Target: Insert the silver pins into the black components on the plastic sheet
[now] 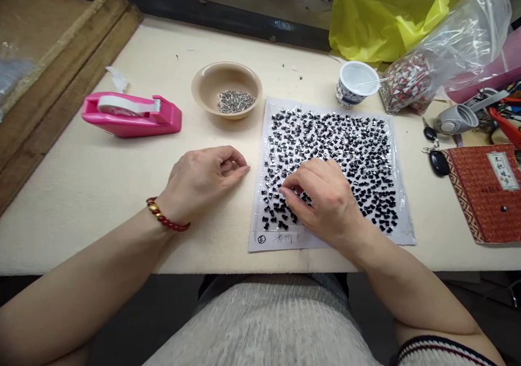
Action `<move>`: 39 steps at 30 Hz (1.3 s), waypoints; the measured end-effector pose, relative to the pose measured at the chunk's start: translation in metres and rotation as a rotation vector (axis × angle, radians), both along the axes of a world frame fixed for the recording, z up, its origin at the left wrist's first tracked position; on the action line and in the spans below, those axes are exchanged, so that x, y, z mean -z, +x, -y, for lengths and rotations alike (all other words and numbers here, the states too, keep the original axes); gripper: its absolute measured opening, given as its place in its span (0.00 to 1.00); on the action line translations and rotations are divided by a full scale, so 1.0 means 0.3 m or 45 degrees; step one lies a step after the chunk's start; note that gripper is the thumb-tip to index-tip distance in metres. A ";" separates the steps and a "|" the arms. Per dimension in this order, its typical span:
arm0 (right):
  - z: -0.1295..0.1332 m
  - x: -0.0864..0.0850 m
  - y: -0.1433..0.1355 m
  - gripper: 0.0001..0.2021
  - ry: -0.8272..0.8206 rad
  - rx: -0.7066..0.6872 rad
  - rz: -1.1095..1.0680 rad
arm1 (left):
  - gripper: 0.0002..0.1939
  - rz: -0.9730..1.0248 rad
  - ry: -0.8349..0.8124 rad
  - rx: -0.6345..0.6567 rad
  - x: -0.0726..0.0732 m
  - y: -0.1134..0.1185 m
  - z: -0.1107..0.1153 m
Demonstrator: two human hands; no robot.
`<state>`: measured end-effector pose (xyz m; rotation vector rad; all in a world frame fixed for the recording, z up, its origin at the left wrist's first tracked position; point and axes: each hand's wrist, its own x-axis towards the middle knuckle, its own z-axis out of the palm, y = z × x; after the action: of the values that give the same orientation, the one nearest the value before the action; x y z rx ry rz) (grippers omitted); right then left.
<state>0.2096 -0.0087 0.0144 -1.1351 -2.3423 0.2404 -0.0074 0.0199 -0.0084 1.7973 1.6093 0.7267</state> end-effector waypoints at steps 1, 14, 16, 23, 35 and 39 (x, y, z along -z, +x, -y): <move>0.000 0.000 0.002 0.04 -0.010 0.012 -0.029 | 0.04 0.088 0.006 0.021 -0.005 0.000 0.002; 0.017 -0.015 -0.033 0.03 -0.128 -0.078 -0.357 | 0.03 0.820 -0.277 0.419 -0.010 0.054 0.086; 0.018 -0.014 -0.033 0.03 -0.166 -0.090 -0.388 | 0.04 0.832 -0.280 0.420 -0.006 0.053 0.087; 0.007 -0.023 -0.018 0.05 -0.157 -0.076 -0.371 | 0.03 1.022 -0.373 0.392 -0.016 0.050 0.080; -0.025 0.027 0.037 0.07 0.011 -0.192 0.267 | 0.06 1.584 -0.640 -0.126 -0.026 0.025 0.029; -0.026 0.033 0.021 0.07 0.070 -0.179 0.329 | 0.05 1.555 -0.641 -0.076 -0.012 0.024 0.033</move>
<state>0.2159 -0.0009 0.0045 -1.0279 -2.6428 0.0813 -0.0002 0.0099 -0.0047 0.6407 0.8549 1.0284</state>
